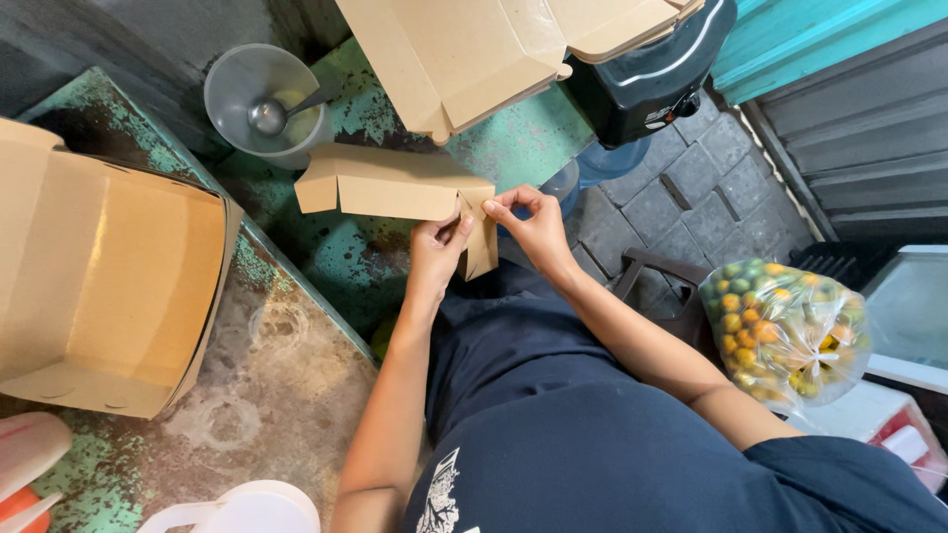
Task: The person assembles flat cardboard boxes by folding and tucking the flaps into place. They handle multiple boxes one at a time, stacking completed boxes on the left side of the workspace.
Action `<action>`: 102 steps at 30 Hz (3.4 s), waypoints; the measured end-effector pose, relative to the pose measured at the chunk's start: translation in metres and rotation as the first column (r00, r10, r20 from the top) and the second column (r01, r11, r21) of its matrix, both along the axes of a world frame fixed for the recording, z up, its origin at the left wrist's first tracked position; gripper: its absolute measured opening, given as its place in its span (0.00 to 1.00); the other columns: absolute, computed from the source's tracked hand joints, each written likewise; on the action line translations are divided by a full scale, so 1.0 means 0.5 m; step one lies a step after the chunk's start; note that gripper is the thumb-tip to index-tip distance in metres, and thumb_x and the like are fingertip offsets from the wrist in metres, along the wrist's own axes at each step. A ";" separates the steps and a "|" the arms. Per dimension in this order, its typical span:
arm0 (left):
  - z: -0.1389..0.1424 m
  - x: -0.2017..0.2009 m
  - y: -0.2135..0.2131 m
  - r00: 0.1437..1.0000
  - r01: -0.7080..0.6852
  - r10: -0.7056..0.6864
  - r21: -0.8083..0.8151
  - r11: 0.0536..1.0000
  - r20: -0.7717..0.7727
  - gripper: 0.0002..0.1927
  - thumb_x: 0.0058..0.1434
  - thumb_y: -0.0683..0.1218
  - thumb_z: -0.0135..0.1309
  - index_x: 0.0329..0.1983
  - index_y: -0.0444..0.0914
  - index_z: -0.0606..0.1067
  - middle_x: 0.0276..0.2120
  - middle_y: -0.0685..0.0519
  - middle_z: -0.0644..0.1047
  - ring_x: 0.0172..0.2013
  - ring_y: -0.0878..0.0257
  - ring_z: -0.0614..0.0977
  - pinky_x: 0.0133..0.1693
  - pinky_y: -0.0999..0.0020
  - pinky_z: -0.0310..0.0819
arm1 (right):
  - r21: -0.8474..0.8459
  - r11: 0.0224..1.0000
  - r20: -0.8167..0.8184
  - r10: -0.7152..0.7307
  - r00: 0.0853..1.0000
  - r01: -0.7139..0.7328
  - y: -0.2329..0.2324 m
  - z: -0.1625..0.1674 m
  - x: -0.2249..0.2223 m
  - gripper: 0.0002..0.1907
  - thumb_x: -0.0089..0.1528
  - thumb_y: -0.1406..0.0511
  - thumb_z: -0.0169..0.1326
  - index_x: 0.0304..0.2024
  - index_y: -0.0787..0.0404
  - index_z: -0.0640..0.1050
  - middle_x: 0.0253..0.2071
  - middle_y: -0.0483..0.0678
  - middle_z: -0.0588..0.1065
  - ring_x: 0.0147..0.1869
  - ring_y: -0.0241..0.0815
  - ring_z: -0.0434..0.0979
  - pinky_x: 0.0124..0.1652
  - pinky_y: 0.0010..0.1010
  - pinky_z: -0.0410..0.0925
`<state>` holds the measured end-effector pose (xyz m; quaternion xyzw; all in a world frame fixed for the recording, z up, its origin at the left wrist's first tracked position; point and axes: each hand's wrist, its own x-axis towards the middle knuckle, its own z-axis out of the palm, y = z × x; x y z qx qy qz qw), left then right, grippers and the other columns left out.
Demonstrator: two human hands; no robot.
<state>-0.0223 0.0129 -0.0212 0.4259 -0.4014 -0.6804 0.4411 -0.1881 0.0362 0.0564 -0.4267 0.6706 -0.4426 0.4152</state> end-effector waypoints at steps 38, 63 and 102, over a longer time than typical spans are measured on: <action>0.094 0.115 -0.085 0.963 0.109 -0.018 0.326 0.939 -0.270 0.22 0.63 0.49 0.57 0.56 0.36 0.69 0.45 0.51 0.79 0.41 0.64 0.84 0.43 0.70 0.82 | -0.155 0.924 -0.462 0.244 0.853 -0.349 -0.015 0.064 -0.039 0.33 0.56 0.76 0.52 0.65 0.56 0.71 0.62 0.59 0.63 0.68 0.58 0.62 0.66 0.41 0.59; 0.140 0.031 -0.043 0.958 -0.133 0.171 0.172 0.976 -0.229 0.25 0.55 0.33 0.63 0.56 0.32 0.70 0.45 0.45 0.81 0.43 0.60 0.85 0.48 0.68 0.81 | -0.440 0.852 -0.599 -0.042 0.800 -0.285 -0.005 0.142 0.049 0.14 0.57 0.74 0.64 0.46 0.59 0.84 0.40 0.47 0.79 0.44 0.45 0.78 0.45 0.32 0.72; 0.164 -0.035 0.013 0.866 -0.391 0.417 0.146 0.909 -0.275 0.17 0.65 0.39 0.62 0.56 0.29 0.77 0.47 0.53 0.81 0.42 0.72 0.77 0.42 0.77 0.69 | -0.351 0.907 -0.503 0.025 0.864 -0.231 -0.046 0.178 0.070 0.09 0.60 0.73 0.63 0.43 0.60 0.84 0.37 0.49 0.77 0.41 0.46 0.78 0.42 0.32 0.71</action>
